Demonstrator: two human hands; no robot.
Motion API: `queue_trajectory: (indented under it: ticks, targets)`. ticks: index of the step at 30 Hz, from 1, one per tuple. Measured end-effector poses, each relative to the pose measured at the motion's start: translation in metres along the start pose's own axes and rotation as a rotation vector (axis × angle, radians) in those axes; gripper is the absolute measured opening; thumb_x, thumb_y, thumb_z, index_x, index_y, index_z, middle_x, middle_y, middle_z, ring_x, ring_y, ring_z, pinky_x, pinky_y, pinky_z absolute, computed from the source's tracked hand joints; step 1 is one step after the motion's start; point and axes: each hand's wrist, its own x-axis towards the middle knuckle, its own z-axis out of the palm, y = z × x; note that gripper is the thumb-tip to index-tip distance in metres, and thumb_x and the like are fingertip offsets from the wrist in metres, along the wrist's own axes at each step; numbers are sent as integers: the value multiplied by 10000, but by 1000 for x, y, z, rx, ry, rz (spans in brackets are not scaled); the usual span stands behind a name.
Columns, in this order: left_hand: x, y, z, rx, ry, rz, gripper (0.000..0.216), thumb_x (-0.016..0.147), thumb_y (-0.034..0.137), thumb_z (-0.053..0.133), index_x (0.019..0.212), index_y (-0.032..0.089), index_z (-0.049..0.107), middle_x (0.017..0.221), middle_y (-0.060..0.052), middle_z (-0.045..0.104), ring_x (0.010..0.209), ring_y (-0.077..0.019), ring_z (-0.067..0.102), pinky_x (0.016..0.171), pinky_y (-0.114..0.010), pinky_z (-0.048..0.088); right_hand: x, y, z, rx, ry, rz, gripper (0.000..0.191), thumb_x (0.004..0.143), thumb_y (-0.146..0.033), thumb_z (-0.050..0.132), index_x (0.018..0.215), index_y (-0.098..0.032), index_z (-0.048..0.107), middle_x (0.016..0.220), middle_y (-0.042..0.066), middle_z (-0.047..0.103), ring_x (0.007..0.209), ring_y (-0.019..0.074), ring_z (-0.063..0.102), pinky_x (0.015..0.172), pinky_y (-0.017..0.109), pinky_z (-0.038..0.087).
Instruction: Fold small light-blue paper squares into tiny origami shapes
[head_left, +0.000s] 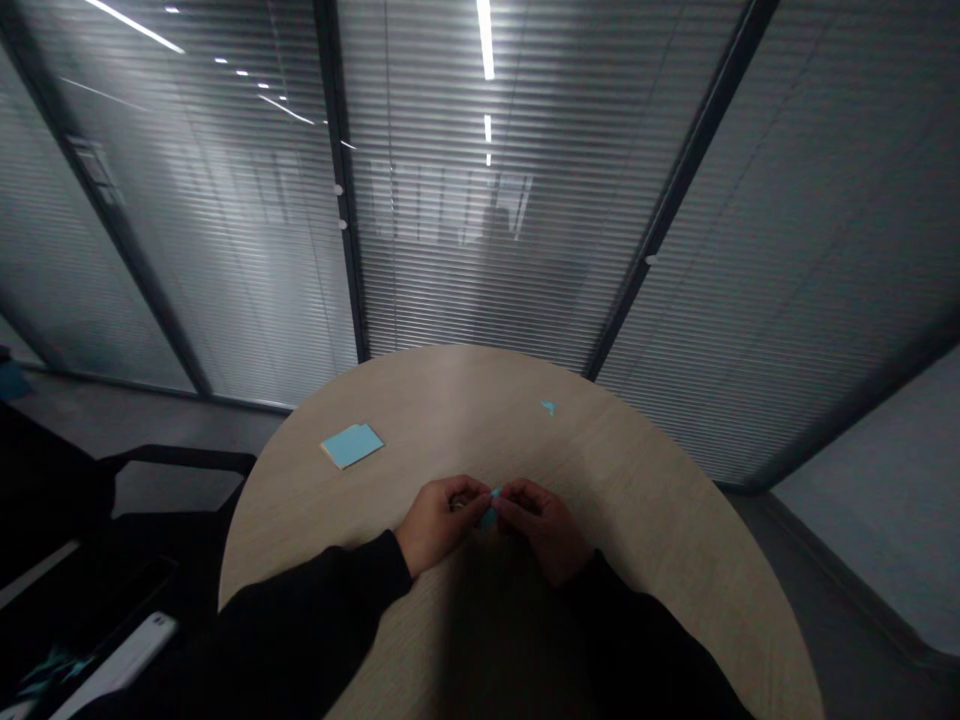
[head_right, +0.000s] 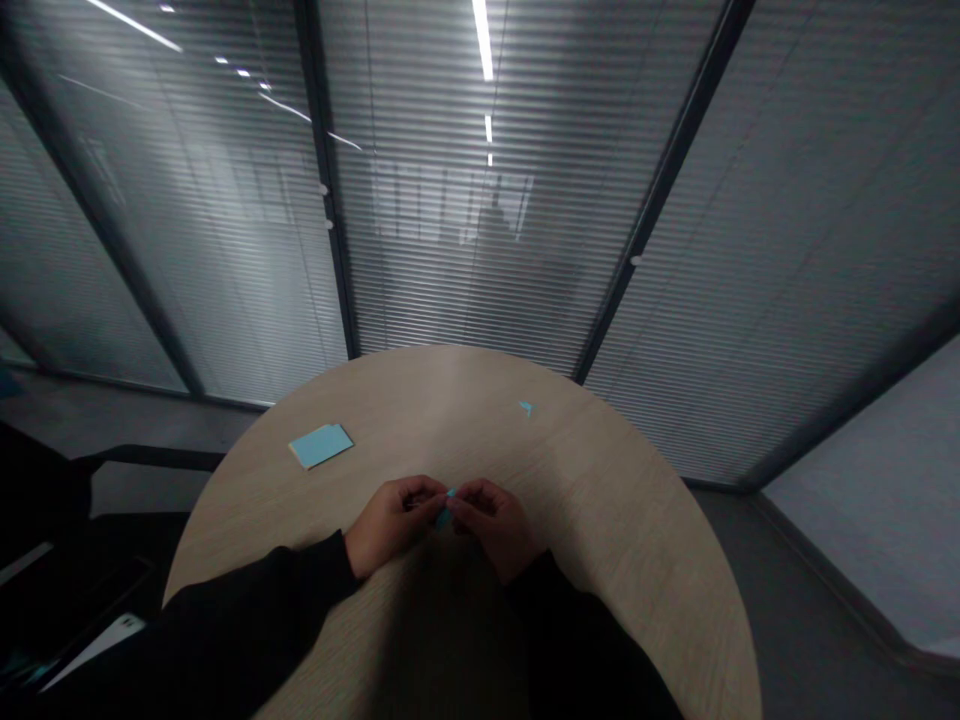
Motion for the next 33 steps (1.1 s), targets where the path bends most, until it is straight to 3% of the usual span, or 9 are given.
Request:
queue_trajectory:
  ticks: [10,20,24,29,33]
  targets:
    - [-3,2,0,61,-55,-15,359,799,481,660,879,131,675,692,-47,654,594,-134,570,563,-239,410,2,3,-3,-110,47,-75,328,672,-455,777,777,-180,632,632,-28,620,577,122,572,577,253,445]
    - [-1,0,2,-83,-59,7,421,792,532,650,894,128,595,712,-61,662,598,-124,563,546,-223,393,-1,5,4,-137,46,-202,272,740,-410,734,889,-189,680,727,4,672,665,146,621,652,277,511]
    - [0,-2,1,-22,7,5,414,793,530,649,883,128,607,619,-8,601,504,-88,474,473,-198,319,-3,5,4,-196,64,-244,275,767,-404,710,939,-189,702,816,23,688,711,154,639,671,287,538]
    - [1,-1,2,-26,101,33,378,782,498,669,870,131,650,644,-6,599,550,-96,487,524,-211,367,-5,5,12,-116,100,-166,414,756,-469,708,1069,-202,667,979,66,688,812,204,671,611,307,576]
    - [1,1,3,-100,174,-11,381,755,494,696,873,134,656,623,5,583,544,-94,472,517,-211,349,-5,7,19,-19,126,-137,403,707,-474,757,966,-180,664,906,69,708,824,214,681,688,346,585]
